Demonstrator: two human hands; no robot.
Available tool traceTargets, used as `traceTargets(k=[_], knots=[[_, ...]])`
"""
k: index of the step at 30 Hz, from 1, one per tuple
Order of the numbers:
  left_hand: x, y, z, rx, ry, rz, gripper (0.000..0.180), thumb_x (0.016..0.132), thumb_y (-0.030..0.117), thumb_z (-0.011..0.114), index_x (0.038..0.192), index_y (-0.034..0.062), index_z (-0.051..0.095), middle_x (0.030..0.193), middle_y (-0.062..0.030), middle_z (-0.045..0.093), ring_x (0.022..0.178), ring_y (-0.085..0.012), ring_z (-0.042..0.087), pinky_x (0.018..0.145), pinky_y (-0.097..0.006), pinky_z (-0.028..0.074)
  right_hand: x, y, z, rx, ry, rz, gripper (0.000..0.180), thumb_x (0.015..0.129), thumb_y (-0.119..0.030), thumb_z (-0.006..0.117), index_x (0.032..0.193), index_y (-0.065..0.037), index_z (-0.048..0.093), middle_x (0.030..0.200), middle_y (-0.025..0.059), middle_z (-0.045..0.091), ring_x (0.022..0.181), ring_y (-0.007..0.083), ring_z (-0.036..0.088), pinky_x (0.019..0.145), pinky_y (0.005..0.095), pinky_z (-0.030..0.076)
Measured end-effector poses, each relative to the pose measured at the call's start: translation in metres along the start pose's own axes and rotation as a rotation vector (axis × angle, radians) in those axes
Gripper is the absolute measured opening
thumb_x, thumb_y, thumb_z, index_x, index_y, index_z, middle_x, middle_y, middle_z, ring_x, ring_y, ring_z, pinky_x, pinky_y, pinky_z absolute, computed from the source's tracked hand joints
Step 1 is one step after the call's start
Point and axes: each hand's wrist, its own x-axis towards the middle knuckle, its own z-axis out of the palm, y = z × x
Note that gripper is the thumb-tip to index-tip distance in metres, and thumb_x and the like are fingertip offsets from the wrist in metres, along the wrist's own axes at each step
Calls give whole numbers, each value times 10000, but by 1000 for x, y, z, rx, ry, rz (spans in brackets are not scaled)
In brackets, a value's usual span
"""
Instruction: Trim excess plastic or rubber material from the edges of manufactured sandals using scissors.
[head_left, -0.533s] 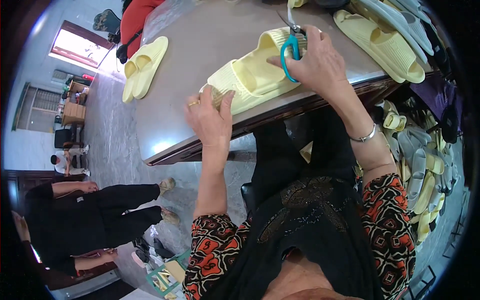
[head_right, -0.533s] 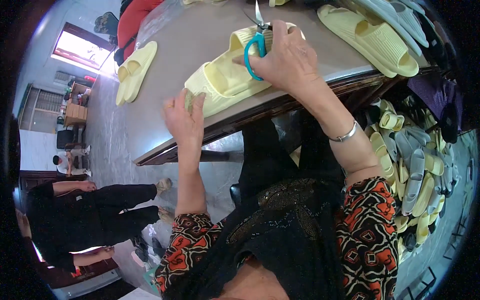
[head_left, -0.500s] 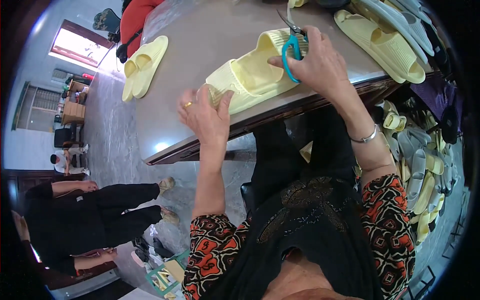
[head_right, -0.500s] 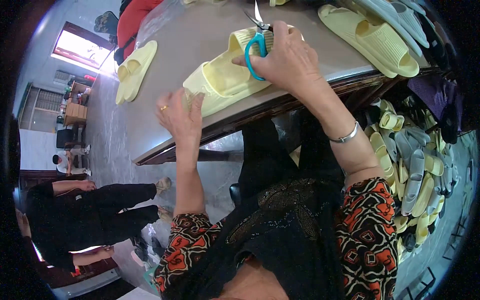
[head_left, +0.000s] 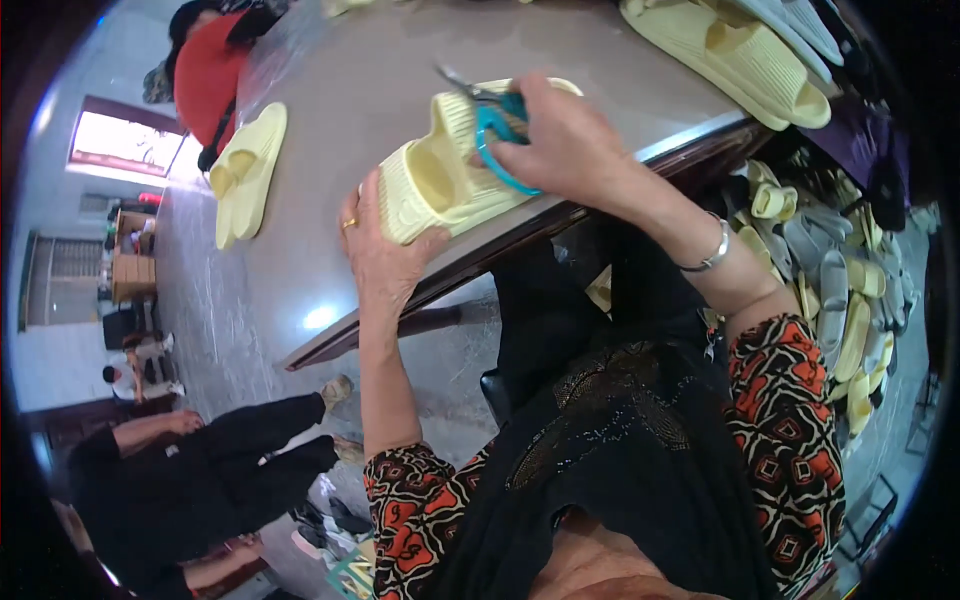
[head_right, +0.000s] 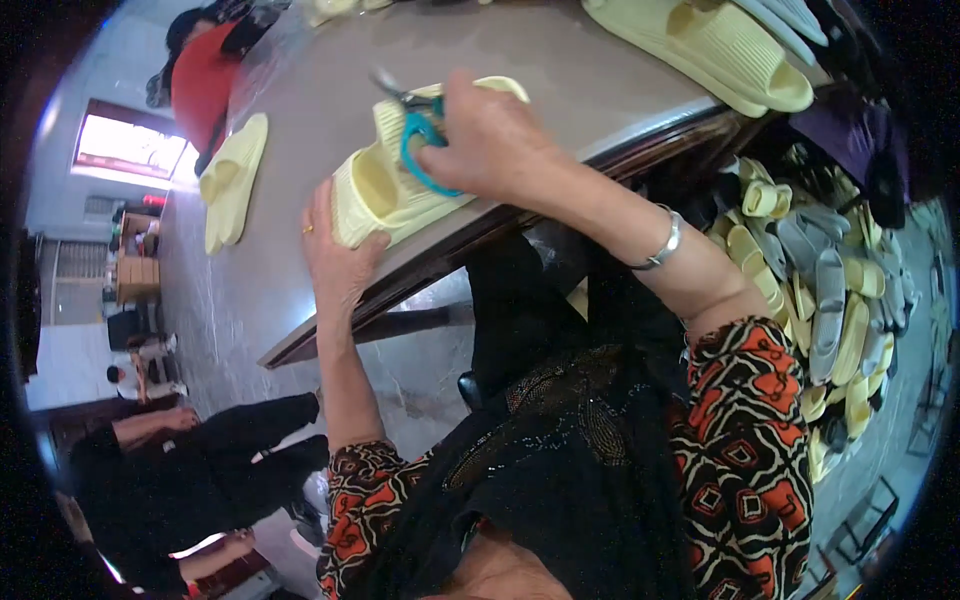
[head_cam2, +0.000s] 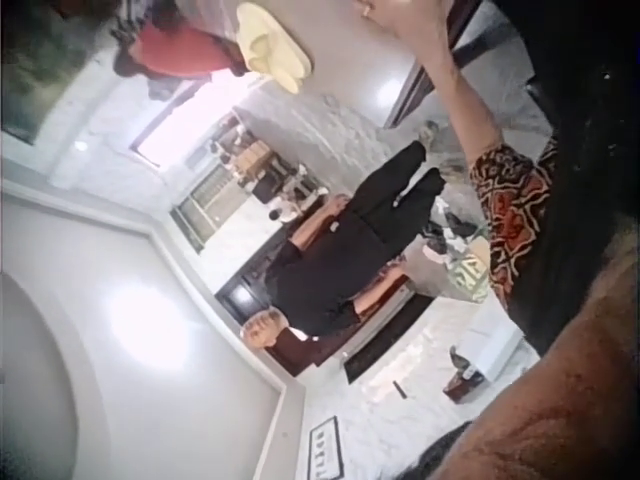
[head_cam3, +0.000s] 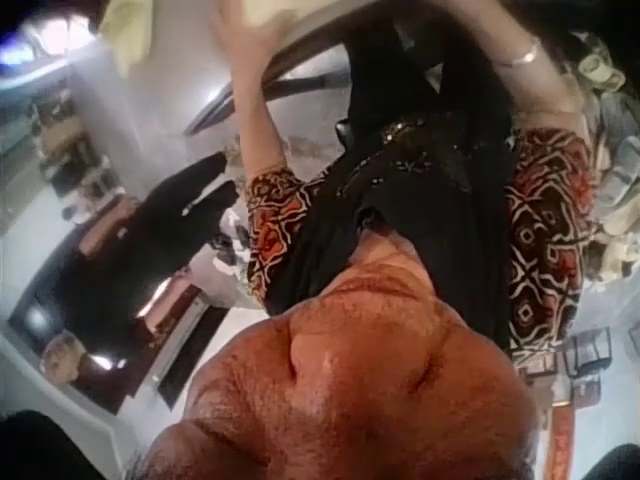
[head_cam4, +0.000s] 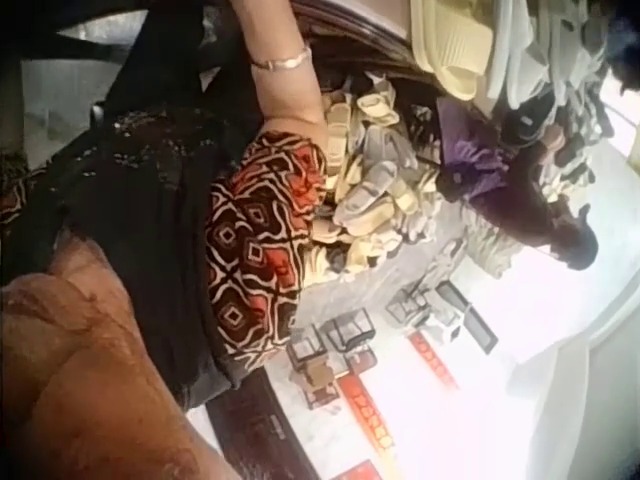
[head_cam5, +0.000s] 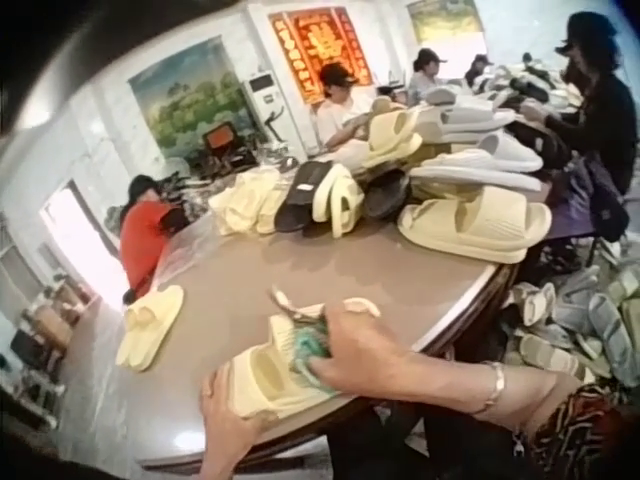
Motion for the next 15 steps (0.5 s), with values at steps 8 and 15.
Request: traceTargets(k=[8, 15], knots=[[0, 1, -5, 15, 24, -78, 938, 515, 269, 823, 1318, 49, 393, 1244, -195, 462, 1193, -365, 381, 1019, -458, 311, -16, 0, 6, 122, 193, -152, 466, 775, -240, 663, 1103, 42, 492, 907, 249, 613, 818, 371, 636, 703, 414, 519], [2, -3, 5, -59, 33, -149, 950, 529, 254, 825, 1341, 53, 375, 1267, -190, 444, 1200, -355, 378, 1026, -446, 305, -22, 62, -38, 192, 578, -147, 395, 814, -73, 621, 1171, 39, 493, 911, 183, 649, 897, 223, 662, 739, 315, 529]])
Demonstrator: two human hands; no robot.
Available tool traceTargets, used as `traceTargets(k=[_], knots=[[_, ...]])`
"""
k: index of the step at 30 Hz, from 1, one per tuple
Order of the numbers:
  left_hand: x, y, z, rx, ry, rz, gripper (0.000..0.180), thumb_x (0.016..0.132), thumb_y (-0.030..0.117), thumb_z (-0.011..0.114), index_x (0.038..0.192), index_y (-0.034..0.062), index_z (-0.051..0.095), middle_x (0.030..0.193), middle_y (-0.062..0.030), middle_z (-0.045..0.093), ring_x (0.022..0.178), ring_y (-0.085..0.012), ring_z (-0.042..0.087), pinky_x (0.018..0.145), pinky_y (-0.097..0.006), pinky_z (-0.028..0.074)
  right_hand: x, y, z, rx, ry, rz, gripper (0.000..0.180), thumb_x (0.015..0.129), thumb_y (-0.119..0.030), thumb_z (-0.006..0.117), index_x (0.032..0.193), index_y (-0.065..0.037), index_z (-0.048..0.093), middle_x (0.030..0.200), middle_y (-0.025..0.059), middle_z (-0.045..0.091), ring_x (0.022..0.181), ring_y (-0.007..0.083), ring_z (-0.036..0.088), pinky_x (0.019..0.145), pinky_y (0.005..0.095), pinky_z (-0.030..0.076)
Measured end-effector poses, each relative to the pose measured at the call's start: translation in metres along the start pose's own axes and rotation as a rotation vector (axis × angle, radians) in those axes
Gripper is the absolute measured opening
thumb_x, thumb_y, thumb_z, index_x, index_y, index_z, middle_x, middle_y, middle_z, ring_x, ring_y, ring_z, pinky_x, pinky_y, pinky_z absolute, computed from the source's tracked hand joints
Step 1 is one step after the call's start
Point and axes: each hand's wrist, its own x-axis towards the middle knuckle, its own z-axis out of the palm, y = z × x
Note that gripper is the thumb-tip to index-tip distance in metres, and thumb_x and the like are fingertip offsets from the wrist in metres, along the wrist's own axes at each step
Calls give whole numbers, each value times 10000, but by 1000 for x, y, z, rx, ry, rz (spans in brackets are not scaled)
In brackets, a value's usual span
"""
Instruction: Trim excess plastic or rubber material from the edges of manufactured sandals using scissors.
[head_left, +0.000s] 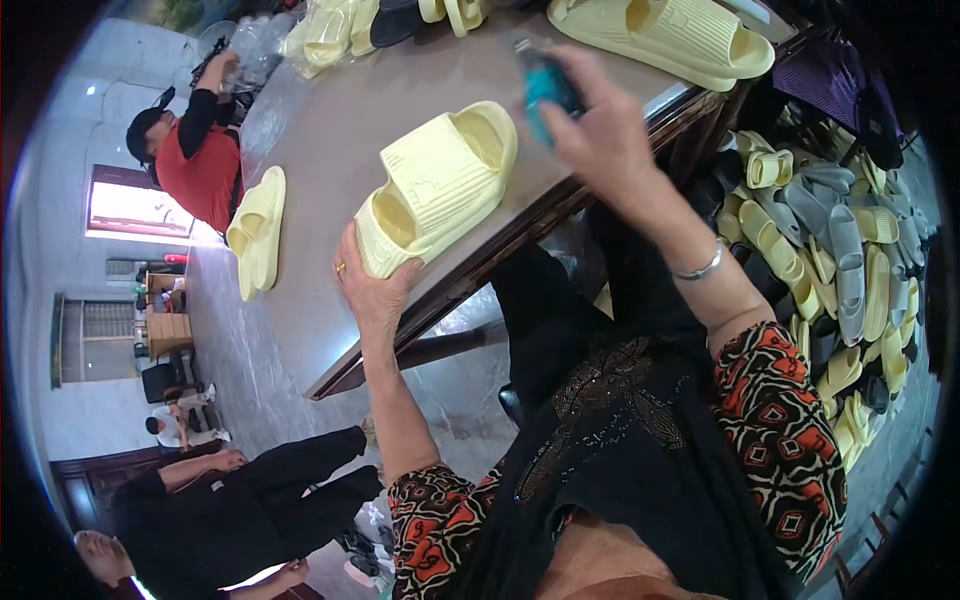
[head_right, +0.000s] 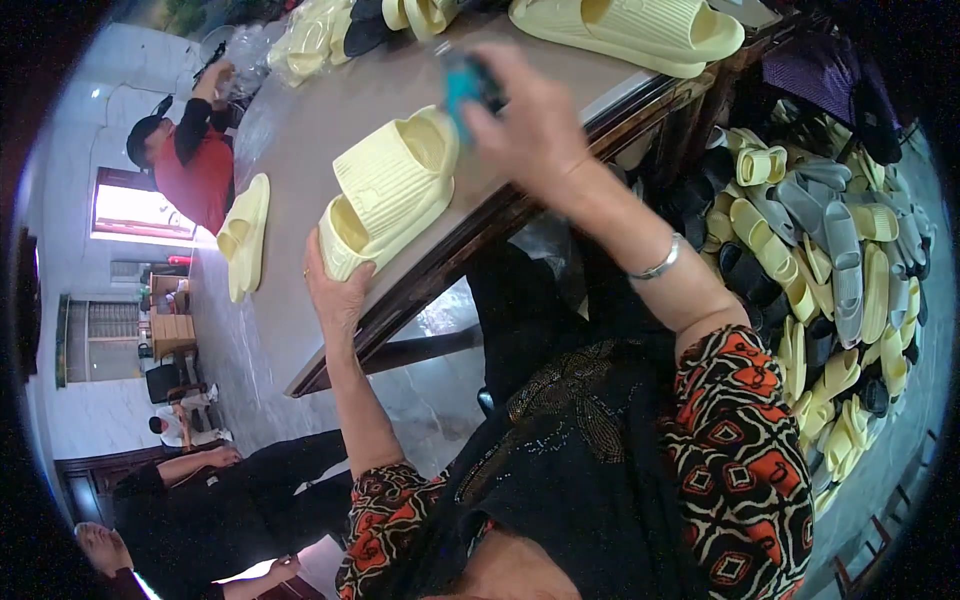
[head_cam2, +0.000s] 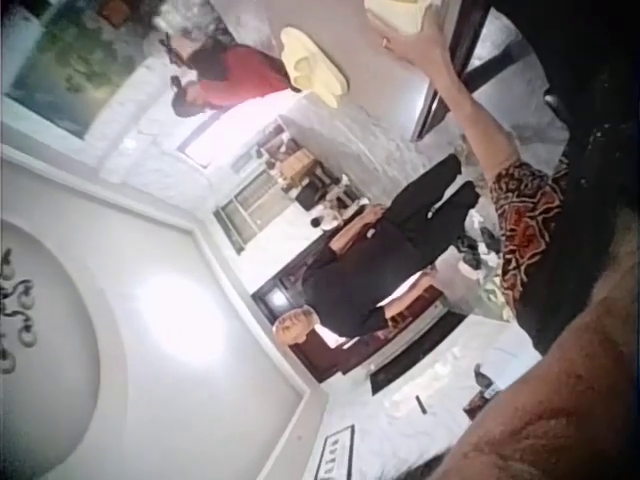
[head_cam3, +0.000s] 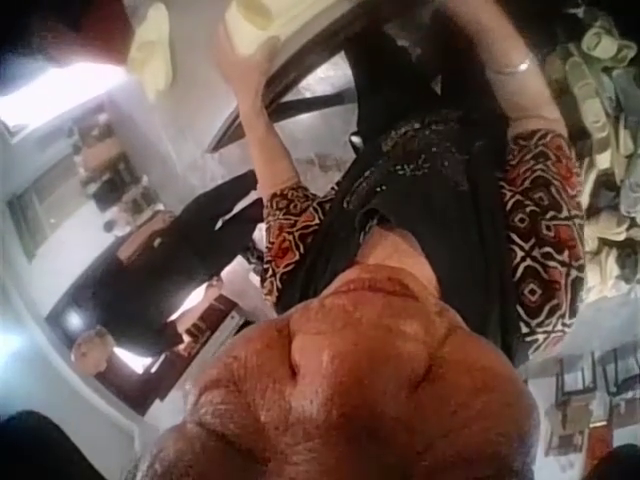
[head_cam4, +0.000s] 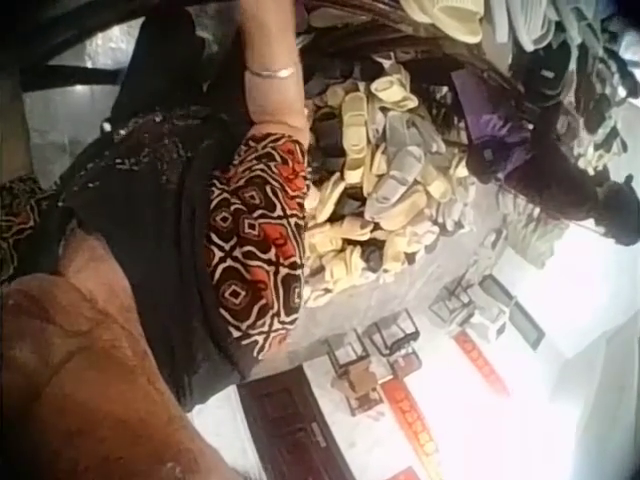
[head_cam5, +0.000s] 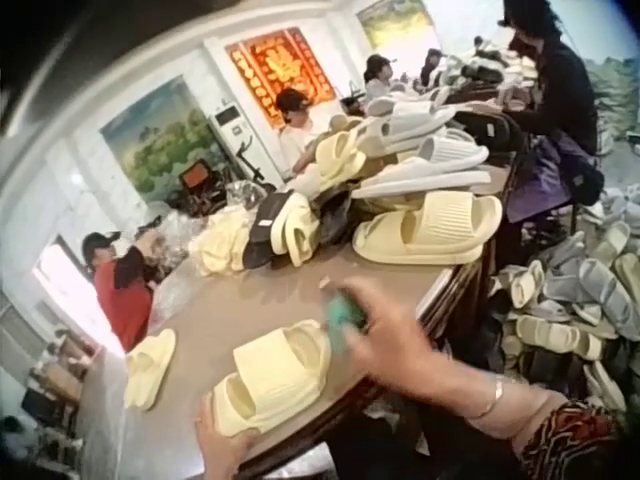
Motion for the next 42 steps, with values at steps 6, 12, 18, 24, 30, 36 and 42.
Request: traceTargets(k=[6, 12, 18, 24, 30, 36, 42], knots=[[2, -5, 4, -5, 2, 1, 947, 536, 235, 817, 1349, 55, 368, 1286, -194, 423, 1207, -354, 375, 1032, -440, 301, -1, 68, -35, 296, -114, 409, 409, 839, -163, 654, 1176, 27, 523, 873, 57, 641, 778, 114, 622, 663, 237, 501], [0, -1, 7, 34, 4, -5, 902, 616, 319, 766, 1366, 32, 356, 1301, -194, 446, 1210, -347, 411, 1032, -420, 312, -2, 63, -35, 287, -300, 617, 418, 843, -216, 663, 1161, 24, 540, 825, 29, 613, 695, 88, 581, 606, 212, 470], [-8, 4, -4, -27, 35, -42, 886, 586, 195, 767, 1363, 39, 370, 1296, -188, 450, 1197, -331, 431, 1020, -405, 337, 14, 42, 7, 314, -451, 587, 522, 831, -354, 674, 1143, 41, 536, 876, 82, 606, 735, 106, 587, 588, 222, 468], [-14, -2, -6, -60, 46, 68, 850, 555, 99, 750, 1336, 48, 416, 1294, -175, 453, 1190, -312, 448, 1006, -385, 365, 14, 19, 25, 533, -607, 684, 630, 825, -444, 655, 1171, 52, 480, 972, 120, 587, 775, 137, 599, 545, 229, 481], [-16, -18, -7, -149, 36, 102, 833, 551, 104, 749, 1321, 49, 436, 1290, -167, 457, 1186, -316, 452, 1009, -381, 365, 2, 9, 15, 678, -687, 764, 636, 814, -369, 684, 1225, 44, 428, 1044, 134, 569, 778, 139, 604, 527, 216, 502], [-12, -12, -4, -137, 13, 109, 801, 574, 113, 741, 1310, 23, 437, 1301, -150, 459, 1210, -298, 438, 1026, -373, 353, -3, 12, 3, 990, -586, 974, 427, 790, -161, 690, 1126, 40, 520, 945, 101, 612, 727, 132, 614, 534, 219, 500], [-15, -22, 7, -433, 240, 130, 657, 684, 93, 679, 1286, -25, 445, 1331, -151, 439, 1235, -274, 422, 1027, -358, 350, -6, 15, -3, 1072, -481, 993, 318, 779, -107, 678, 1038, 41, 571, 868, 82, 634, 695, 130, 620, 544, 234, 501]])
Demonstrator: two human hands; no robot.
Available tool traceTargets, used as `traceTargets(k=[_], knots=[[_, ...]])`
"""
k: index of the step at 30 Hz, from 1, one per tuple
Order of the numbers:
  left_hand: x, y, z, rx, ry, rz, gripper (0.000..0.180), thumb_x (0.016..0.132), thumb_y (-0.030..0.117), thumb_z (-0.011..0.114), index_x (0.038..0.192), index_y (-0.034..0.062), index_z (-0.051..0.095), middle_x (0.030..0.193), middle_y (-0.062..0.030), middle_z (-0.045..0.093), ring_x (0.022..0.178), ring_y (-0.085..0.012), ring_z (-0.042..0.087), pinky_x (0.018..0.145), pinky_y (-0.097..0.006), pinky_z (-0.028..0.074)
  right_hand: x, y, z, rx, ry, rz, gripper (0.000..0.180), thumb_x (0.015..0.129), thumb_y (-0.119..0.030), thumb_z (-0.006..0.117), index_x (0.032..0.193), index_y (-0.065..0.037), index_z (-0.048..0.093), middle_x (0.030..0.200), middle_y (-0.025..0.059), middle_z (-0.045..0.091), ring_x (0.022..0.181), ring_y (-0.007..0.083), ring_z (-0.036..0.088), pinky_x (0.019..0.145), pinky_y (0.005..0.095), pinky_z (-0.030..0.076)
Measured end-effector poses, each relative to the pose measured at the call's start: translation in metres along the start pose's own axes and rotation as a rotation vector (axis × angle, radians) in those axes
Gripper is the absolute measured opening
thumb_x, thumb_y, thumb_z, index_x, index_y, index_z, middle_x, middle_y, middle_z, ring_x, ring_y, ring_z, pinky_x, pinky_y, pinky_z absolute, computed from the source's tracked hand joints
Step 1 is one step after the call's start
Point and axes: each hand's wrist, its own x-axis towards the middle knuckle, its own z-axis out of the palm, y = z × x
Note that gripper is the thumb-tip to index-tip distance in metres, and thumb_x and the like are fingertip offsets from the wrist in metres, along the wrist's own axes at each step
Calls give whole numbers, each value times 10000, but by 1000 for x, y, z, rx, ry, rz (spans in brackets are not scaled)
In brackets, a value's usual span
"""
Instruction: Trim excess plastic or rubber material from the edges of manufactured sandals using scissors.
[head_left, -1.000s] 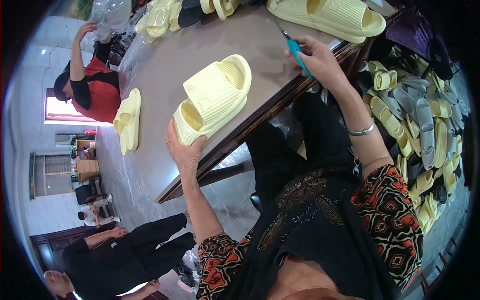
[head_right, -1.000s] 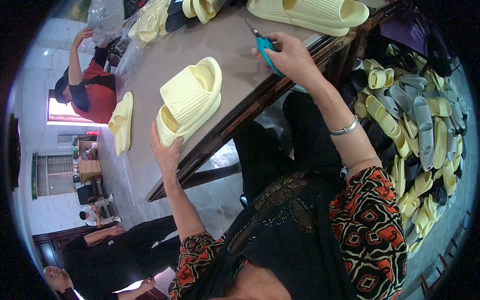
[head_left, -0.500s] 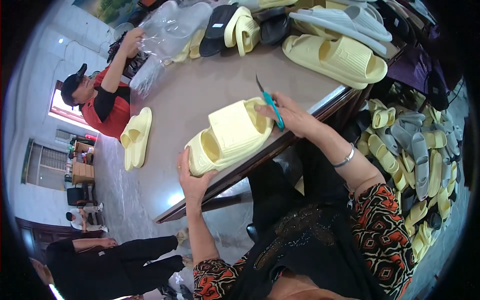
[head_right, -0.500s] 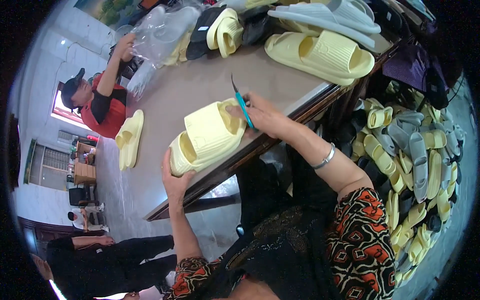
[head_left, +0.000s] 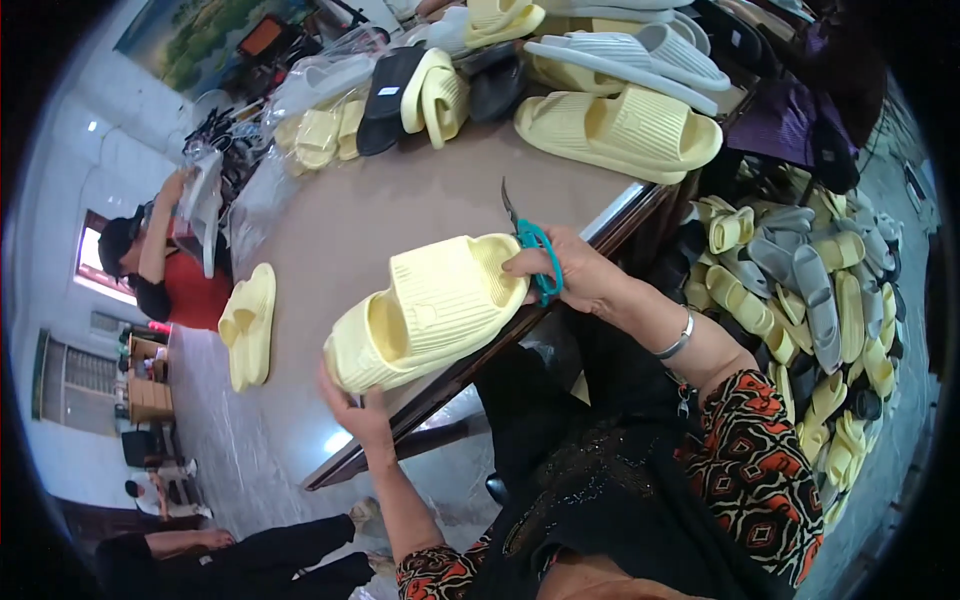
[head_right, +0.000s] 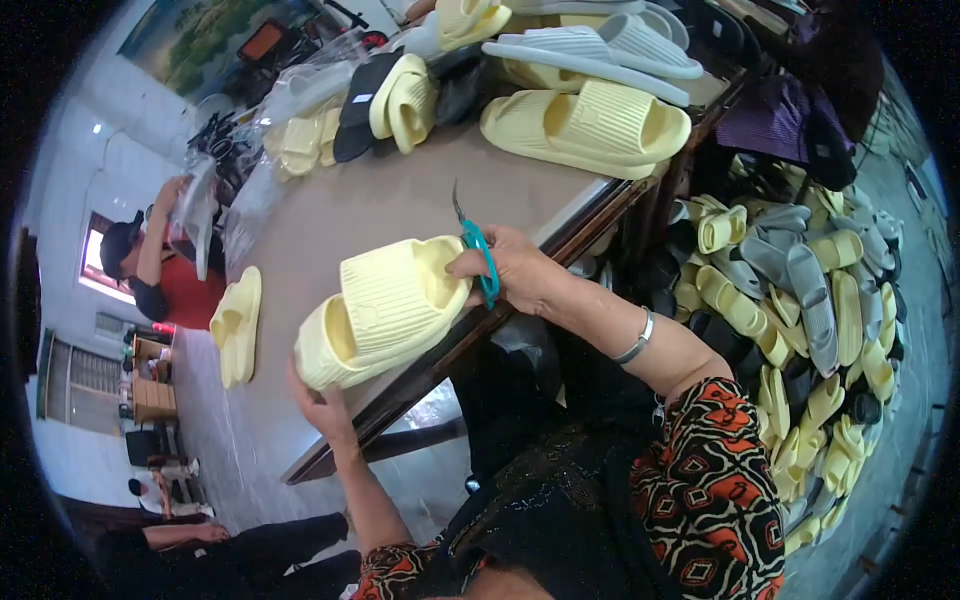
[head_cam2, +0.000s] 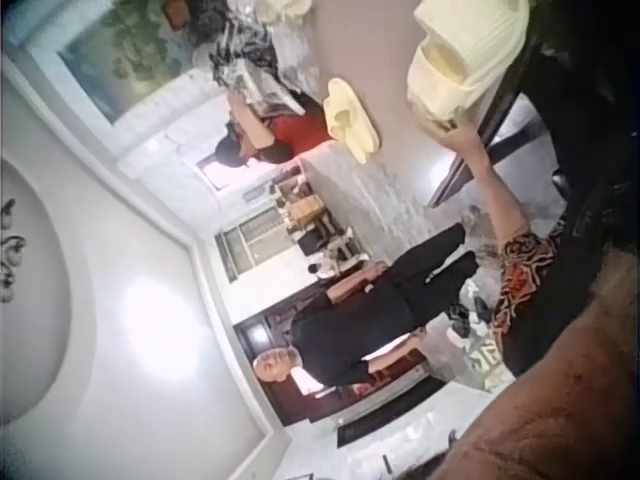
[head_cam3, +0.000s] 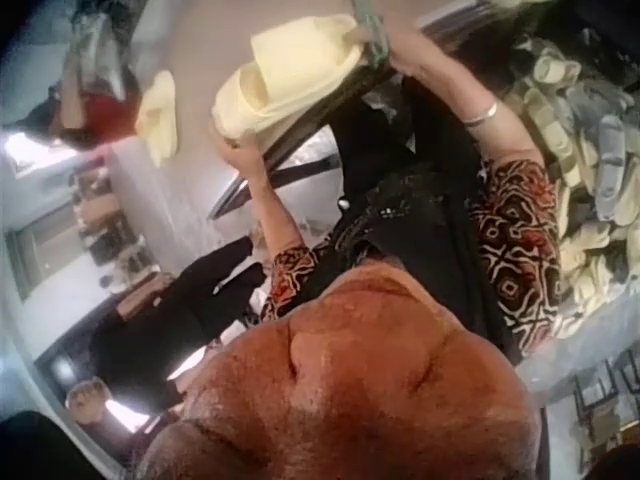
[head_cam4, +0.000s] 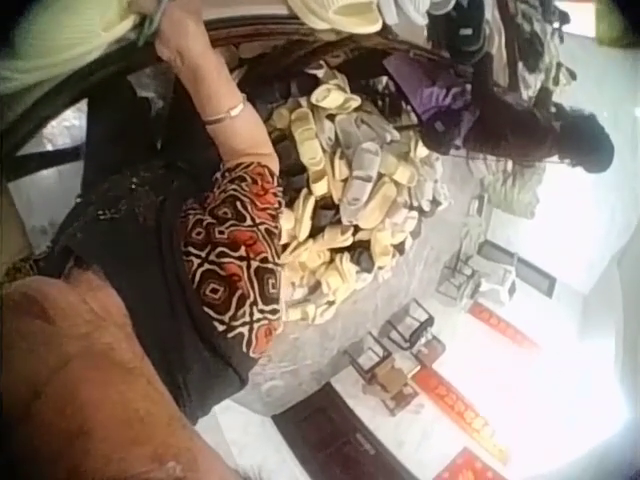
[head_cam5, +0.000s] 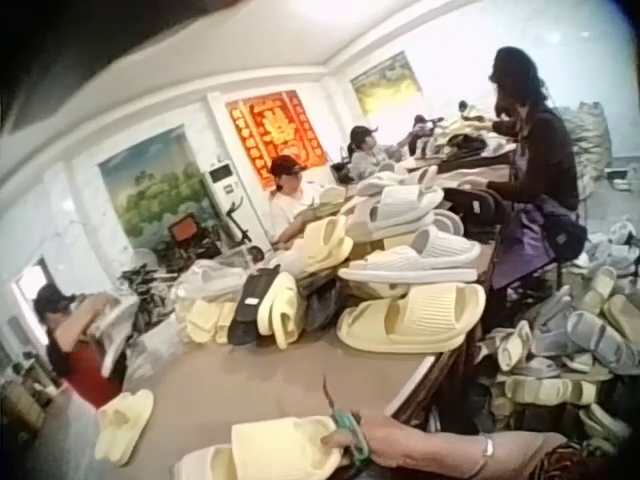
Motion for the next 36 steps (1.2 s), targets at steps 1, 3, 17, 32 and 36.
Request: traceTargets(k=[1, 3, 17, 32, 36], knots=[[0, -3, 3, -139, 117, 17, 606, 723, 93, 663, 1277, -34, 452, 1342, -154, 427, 1240, -271, 418, 1021, -358, 357, -4, -7, -1, 13, -1, -31, 316, 775, -109, 684, 1033, 33, 572, 880, 81, 635, 700, 131, 621, 556, 239, 504], [-2, -7, -1, -269, 248, 36, 556, 762, 92, 647, 1268, -44, 460, 1353, -157, 415, 1244, -269, 414, 1014, -358, 363, -11, -25, 6, 37, -37, -82, 312, 767, -113, 695, 1024, 16, 574, 904, 80, 636, 711, 135, 624, 580, 249, 511], [-17, -84, -15, 68, 12, -104, 262, 852, 86, 633, 1084, -33, 601, 1206, -107, 489, 993, -174, 551, 844, -291, 466, 15, -197, -54, 121, 306, -848, 121, 875, -109, 547, 843, 7, 543, 778, 89, 566, 669, 211, 581, 589, 346, 521], [-13, -77, -27, 211, -6, -119, 237, 828, 88, 641, 1049, 0, 631, 1148, -115, 555, 988, -196, 570, 832, -292, 470, 63, -193, -157, -608, 657, -685, 382, 803, -279, 708, 934, 61, 592, 848, 117, 605, 734, 180, 621, 611, 267, 556], [1, -81, -40, 276, 23, -203, 251, 832, 95, 639, 1075, 31, 632, 1140, -115, 585, 986, -212, 578, 814, -295, 479, 60, -202, -204, -951, 880, -813, 415, 836, -344, 666, 1038, 9, 584, 894, 91, 615, 759, 171, 623, 706, 300, 547]])
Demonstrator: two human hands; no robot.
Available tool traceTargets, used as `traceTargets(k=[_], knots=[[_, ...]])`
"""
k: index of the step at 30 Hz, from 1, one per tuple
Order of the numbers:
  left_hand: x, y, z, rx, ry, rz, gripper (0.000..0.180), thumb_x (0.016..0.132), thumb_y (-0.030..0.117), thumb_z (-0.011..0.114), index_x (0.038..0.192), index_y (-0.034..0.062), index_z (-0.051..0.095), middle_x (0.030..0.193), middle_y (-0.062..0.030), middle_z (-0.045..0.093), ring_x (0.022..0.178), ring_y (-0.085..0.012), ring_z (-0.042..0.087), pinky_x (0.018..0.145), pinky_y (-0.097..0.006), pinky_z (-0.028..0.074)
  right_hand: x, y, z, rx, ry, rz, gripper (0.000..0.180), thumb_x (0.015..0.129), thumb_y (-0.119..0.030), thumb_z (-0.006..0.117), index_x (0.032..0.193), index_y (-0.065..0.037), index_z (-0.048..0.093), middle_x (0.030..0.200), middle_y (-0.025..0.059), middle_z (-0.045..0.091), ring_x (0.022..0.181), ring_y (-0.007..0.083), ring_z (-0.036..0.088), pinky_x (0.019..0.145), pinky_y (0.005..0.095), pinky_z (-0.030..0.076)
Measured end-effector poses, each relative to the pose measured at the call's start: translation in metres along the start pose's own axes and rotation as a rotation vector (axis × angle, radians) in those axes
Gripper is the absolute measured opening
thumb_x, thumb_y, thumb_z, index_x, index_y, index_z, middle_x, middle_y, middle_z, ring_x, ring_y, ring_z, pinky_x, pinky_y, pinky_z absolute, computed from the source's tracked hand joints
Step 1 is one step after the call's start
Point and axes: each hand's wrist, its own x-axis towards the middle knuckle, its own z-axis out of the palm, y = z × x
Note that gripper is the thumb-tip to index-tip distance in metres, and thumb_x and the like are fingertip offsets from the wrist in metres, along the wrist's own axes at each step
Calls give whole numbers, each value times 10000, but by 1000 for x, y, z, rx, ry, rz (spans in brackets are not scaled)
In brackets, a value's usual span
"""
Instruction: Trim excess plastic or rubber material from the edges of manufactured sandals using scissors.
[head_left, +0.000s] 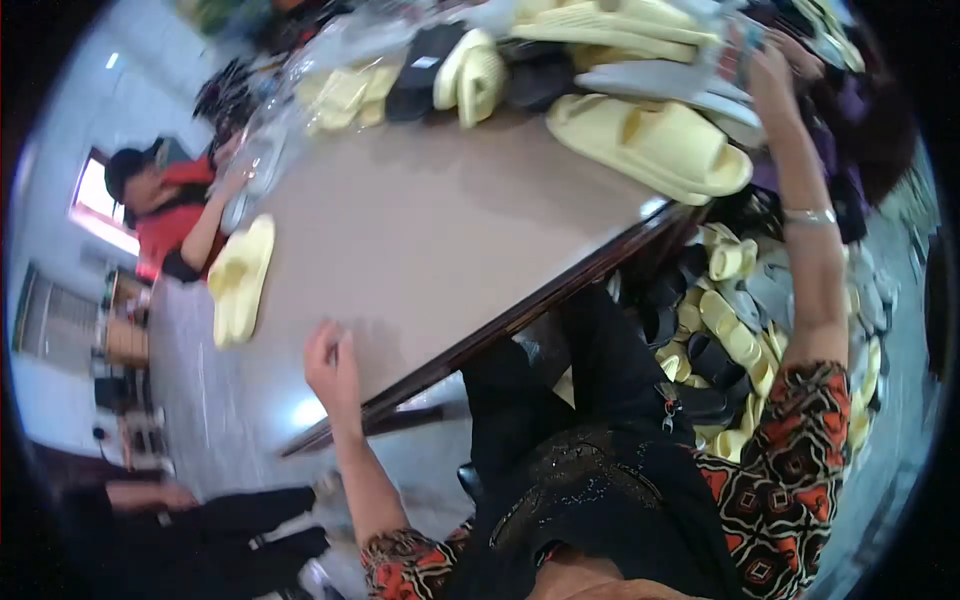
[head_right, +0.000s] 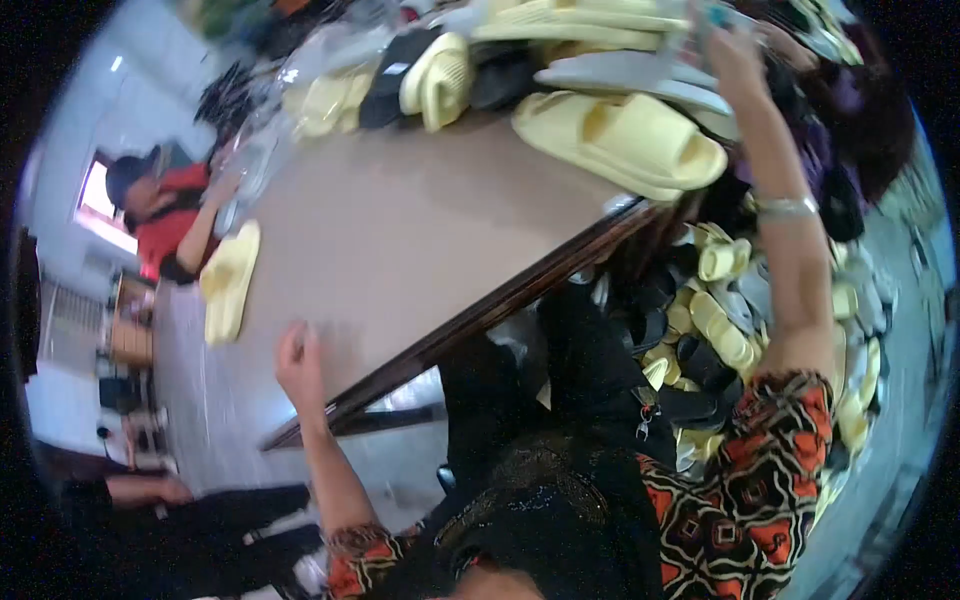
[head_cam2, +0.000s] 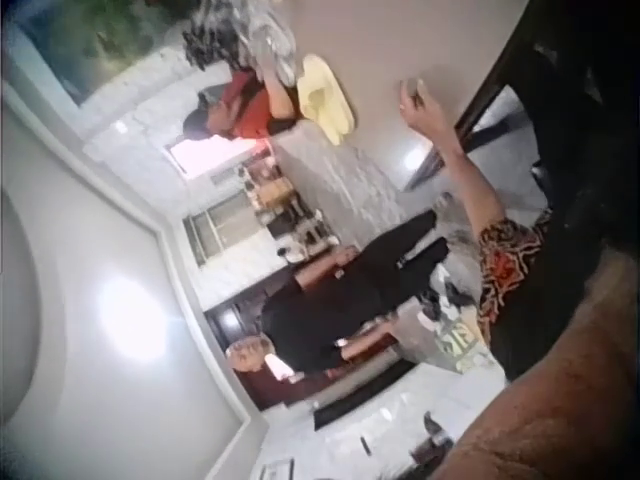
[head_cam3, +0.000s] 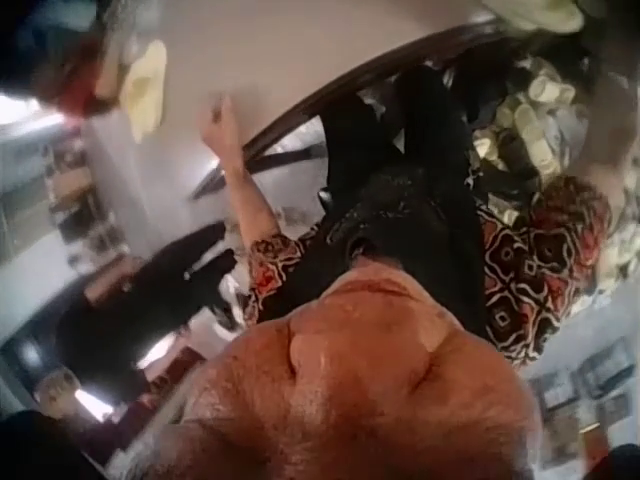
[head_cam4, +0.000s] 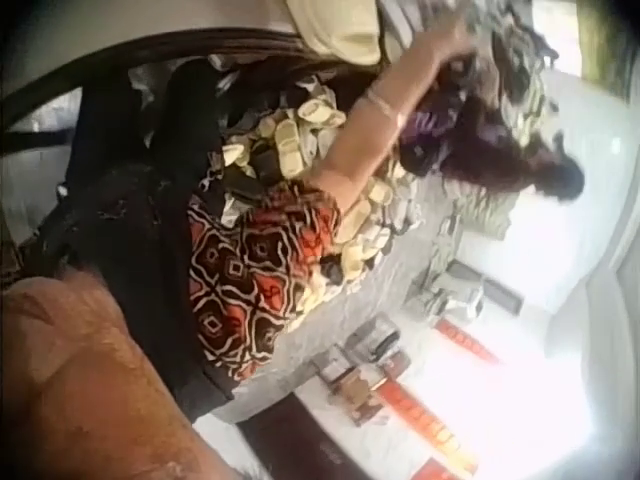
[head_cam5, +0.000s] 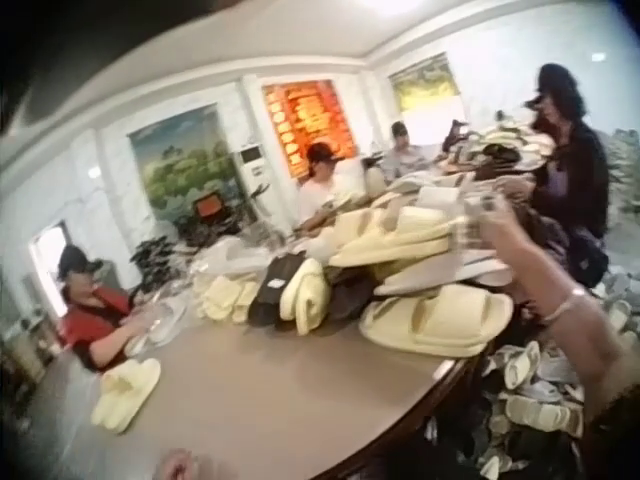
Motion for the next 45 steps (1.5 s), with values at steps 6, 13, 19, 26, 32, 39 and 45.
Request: traceTargets(k=[6, 13, 19, 26, 32, 39, 45], knots=[[86, -67, -46, 432, 362, 294, 480, 732, 235, 721, 1143, 30, 581, 1135, -227, 551, 1128, -378, 480, 968, -435, 380, -92, -33, -52, 293, -85, -41, 339, 935, -139, 504, 1266, -72, 530, 1024, 54, 607, 894, 150, 578, 755, 270, 479], [142, -158, -83, 992, 507, -170, 708, 665, 429, 734, 1255, 99, 520, 1208, -248, 514, 1225, -407, 388, 1023, -473, 316, -217, -54, -22, 219, -283, 251, 277, 902, -271, 598, 1077, -61, 554, 796, -7, 547, 626, 44, 478, 545, 175, 381], [164, -161, -87, 789, 108, -154, 575, 667, 416, 725, 1117, 89, 579, 1105, -215, 560, 1072, -386, 513, 908, -443, 427, -245, -42, -32, 245, -289, 356, 365, 886, -249, 627, 1176, -68, 500, 791, -11, 550, 623, 38, 503, 494, 158, 375], [131, -137, -80, 664, -32, 126, 338, 695, 246, 700, 927, 35, 573, 988, -200, 577, 938, -369, 562, 766, -460, 466, -258, -59, 16, 336, -429, 364, 410, 874, -207, 640, 1217, -55, 475, 805, 4, 565, 631, 52, 526, 490, 164, 399], [52, -31, -38, 487, -288, 445, 237, 692, 106, 658, 876, 6, 547, 928, -194, 572, 907, -378, 550, 765, -454, 458, -282, -87, 39, 316, -583, 299, 442, 857, -170, 650, 1234, -41, 459, 815, 19, 575, 639, 64, 543, 492, 172, 412], [3, 32, -36, 224, -424, 599, 210, 692, 53, 645, 872, 9, 546, 907, -150, 569, 893, -347, 551, 767, -411, 468, -298, -105, 58, 142, -816, 262, 498, 814, -121, 675, 1246, -8, 453, 866, 32, 598, 746, 71, 565, 604, 184, 450], [22, 54, -30, 9, -464, 282, 200, 767, 94, 656, 924, -7, 584, 903, -138, 624, 828, -276, 605, 734, -356, 478, -292, -120, 70, -38, -928, 92, 458, 784, -106, 698, 1191, 12, 524, 898, 43, 618, 838, 77, 561, 766, 214, 455]])
